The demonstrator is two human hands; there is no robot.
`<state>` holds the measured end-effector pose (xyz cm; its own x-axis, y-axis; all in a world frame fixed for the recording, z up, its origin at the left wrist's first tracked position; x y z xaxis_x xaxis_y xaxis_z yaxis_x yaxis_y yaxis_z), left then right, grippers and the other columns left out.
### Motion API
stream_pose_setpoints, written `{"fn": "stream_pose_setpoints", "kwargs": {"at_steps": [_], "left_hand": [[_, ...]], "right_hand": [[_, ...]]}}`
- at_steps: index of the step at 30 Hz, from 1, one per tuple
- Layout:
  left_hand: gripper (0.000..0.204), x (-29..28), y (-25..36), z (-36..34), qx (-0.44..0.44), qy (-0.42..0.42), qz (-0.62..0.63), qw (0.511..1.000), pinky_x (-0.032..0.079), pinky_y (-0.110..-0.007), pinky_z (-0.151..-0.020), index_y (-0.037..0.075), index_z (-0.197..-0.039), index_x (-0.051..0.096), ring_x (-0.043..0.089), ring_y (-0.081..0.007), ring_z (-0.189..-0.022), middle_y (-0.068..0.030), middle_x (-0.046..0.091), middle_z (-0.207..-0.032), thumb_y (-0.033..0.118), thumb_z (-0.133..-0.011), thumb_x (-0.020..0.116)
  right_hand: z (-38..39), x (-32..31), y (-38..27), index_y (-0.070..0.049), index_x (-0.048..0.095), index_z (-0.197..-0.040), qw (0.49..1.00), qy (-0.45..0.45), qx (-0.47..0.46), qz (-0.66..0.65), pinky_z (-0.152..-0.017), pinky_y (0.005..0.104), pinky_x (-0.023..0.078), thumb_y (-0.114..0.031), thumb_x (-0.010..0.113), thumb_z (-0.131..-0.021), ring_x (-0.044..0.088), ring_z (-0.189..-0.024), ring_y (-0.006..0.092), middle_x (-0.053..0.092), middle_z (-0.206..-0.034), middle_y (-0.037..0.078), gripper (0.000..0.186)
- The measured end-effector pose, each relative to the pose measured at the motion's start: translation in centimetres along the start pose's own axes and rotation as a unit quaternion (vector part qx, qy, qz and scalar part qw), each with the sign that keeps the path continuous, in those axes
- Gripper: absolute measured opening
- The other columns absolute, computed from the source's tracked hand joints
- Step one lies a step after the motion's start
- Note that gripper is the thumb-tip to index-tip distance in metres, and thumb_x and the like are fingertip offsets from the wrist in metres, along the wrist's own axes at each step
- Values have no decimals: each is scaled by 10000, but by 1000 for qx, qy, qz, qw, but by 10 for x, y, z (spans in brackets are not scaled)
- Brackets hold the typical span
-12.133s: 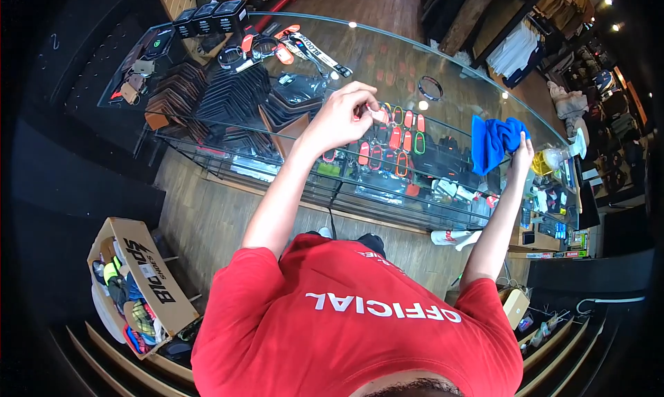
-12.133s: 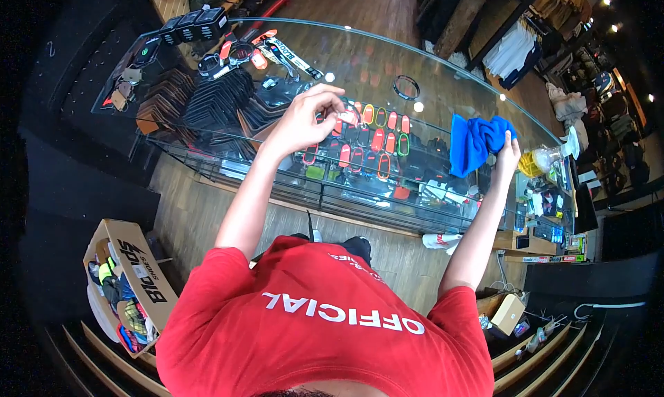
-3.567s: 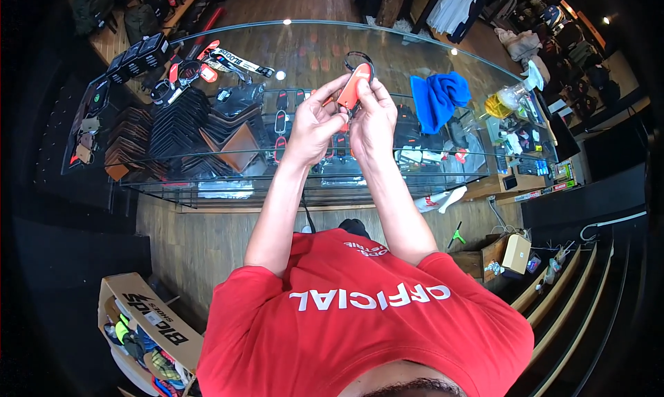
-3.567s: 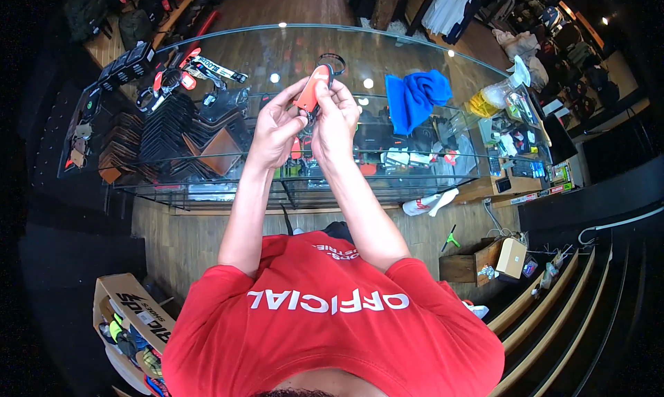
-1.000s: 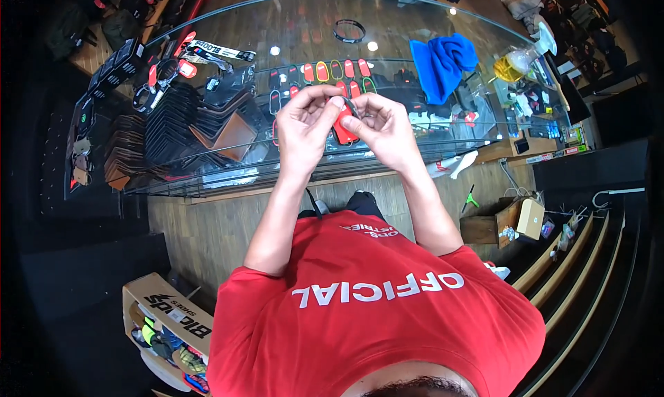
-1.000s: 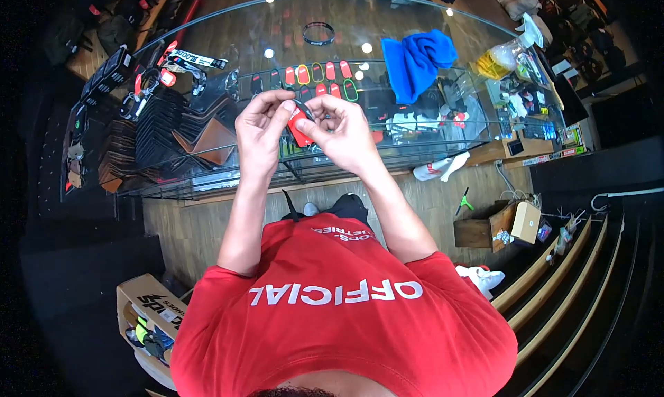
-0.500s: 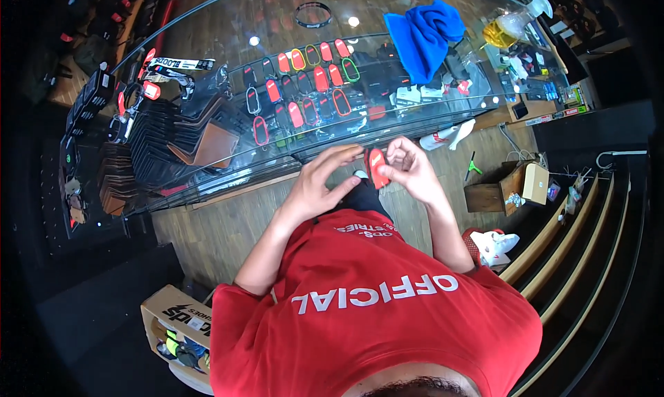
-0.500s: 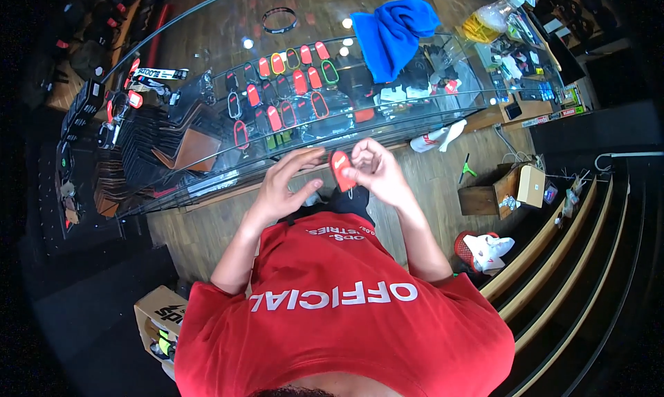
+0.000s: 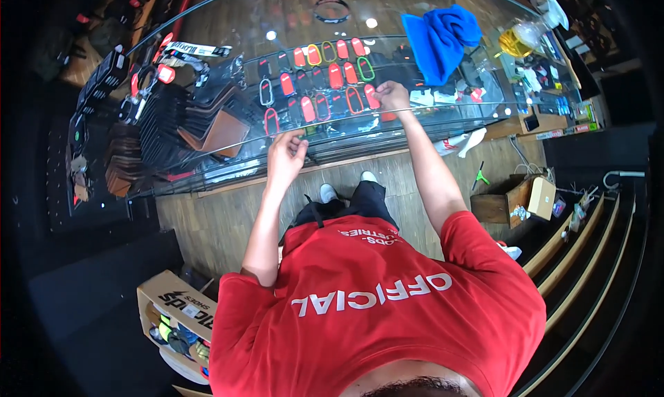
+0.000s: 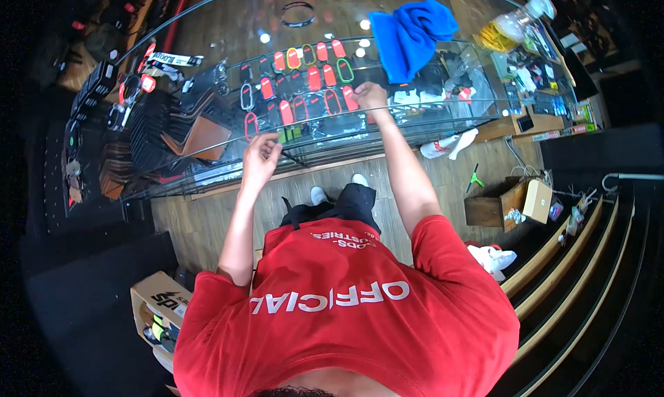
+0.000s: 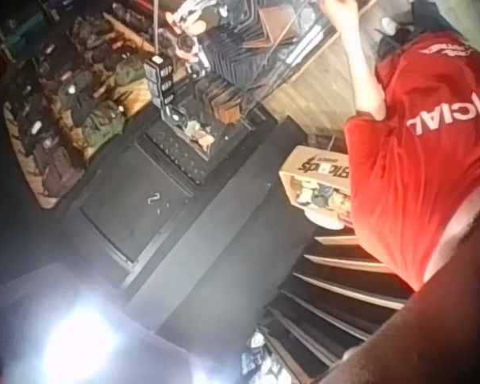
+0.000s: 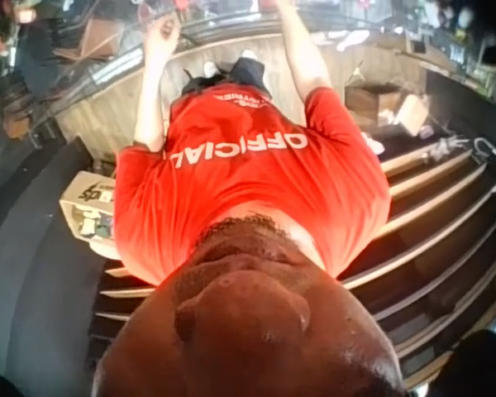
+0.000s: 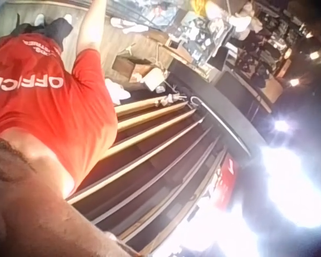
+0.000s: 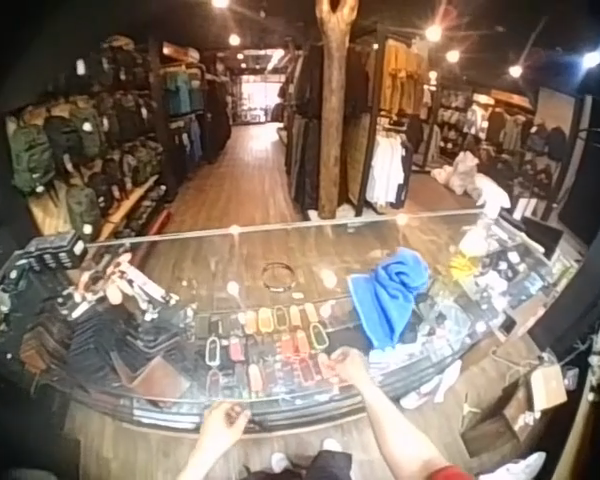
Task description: Cleaning and organizing various small patches and pouches on a glass display counter using a microfiber cloth.
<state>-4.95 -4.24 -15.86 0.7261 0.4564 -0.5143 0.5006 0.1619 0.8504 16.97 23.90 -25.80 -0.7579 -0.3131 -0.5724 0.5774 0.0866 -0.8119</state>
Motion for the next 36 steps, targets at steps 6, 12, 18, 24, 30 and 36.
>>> {"fn": "stream_pose_setpoints", "kwargs": {"at_steps": [6, 12, 18, 24, 30, 36], "left_hand": [[509, -25, -47, -3, -40, 108, -97, 989, 505, -398, -785, 36, -1245, 533, 605, -279, -866, -166, 580, -1035, 78, -772, 717], [689, -17, -59, -22, -11, 124, -201, 972, 462, -479, -932, -95, -1305, 410, 532, -449, -1060, -280, 492, -1159, 71, -725, 741], [602, -7, -85, -40, -47, 147, -193, 969, 476, -479, -900, -82, -1245, 479, 549, -437, -1031, -264, 545, -1089, 67, -720, 733], [528, -4, -87, -46, -26, 119, -180, 976, 462, -467, -916, -78, -1198, 537, 555, -409, -1024, -237, 558, -1063, 96, -737, 726], [566, -10, -51, -66, -4, 172, -208, 963, 434, -482, -925, -82, -1267, 473, 533, -435, -1031, -274, 518, -1114, 161, -804, 689], [634, -7, -63, -129, -48, 101, -303, 946, 442, -470, -947, -154, -1285, 397, 523, -426, -1084, -301, 507, -1176, 172, -814, 669]], "right_hand": [[-4, -5, -8, -37, 700, -875, 998, 23, -29, 42, -657, 301, 535, -186, 824, -718, 673, -698, 161, 693, -746, 73, 251], [3, -3, -13, -38, 682, -925, 997, 23, -29, 62, -657, 307, 539, -220, 808, -748, 670, -705, 158, 694, -780, 74, 283], [8, -2, 4, -37, 657, -921, 1000, 20, 7, -15, -623, 279, 521, -233, 800, -769, 631, -669, 129, 688, -798, 54, 286], [9, -2, 12, -33, 657, -902, 998, 39, 6, -54, -628, 273, 518, -222, 791, -776, 635, -664, 124, 687, -781, 56, 264], [6, 3, 27, -33, 643, -901, 991, 36, 15, -131, -575, 255, 515, -190, 752, -850, 610, -642, 104, 662, -771, 36, 198], [7, 8, 31, -35, 639, -897, 990, 55, 14, -132, -567, 253, 511, -186, 750, -850, 606, -625, 105, 655, -755, 35, 193]]}}
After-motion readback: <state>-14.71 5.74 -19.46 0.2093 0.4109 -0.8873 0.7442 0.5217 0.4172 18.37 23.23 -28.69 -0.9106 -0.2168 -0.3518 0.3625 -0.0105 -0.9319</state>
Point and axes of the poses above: each hand's wrist, its own z-axis away from the middle knuckle, its own x-axis out of the palm, y = z × x, the point moved 3 cm from there along -z, towards the middle knuckle
